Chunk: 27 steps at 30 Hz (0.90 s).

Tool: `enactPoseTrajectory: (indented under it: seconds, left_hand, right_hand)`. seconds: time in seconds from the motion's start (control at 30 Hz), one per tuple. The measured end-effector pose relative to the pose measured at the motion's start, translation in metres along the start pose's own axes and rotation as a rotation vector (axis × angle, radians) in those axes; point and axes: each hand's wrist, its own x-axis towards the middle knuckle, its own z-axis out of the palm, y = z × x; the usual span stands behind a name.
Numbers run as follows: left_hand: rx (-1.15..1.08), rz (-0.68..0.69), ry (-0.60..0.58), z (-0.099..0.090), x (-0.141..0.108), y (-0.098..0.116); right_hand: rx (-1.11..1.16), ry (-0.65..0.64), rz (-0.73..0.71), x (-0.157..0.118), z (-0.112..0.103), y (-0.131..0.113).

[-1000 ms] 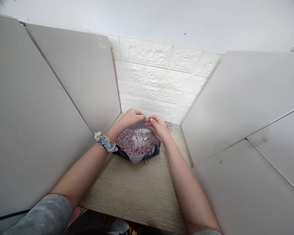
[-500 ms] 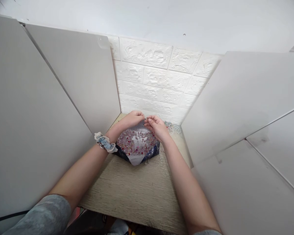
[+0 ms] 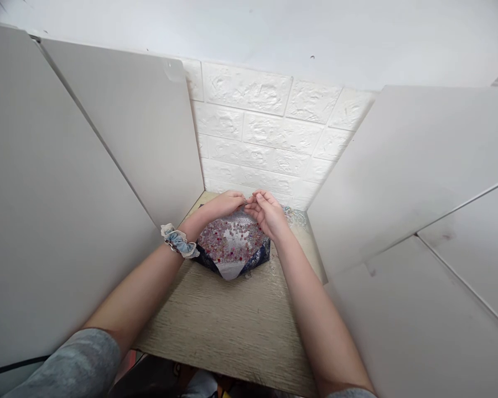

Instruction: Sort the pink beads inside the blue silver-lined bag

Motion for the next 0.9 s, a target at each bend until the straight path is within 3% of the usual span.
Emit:
enactPoseTrajectory:
  seconds: [0.1,0.3,0.9]
  left_hand:
    - [0.077,0.089,-0.007,0.000,0.003,-0.005]
    - [0.122,0.133,-0.003,0.002,0.008,-0.014]
    - [0.089,0.107,-0.008,0.001,0.004,-0.009]
  right_hand:
    - [0.019,0.016,-0.016,0.001,-0.002,0.001]
    - [0.014,0.042,-0.010,-0.001,-0.003,-0.002]
    - [0.031,0.030,0.011,0.001,-0.004,0.001]
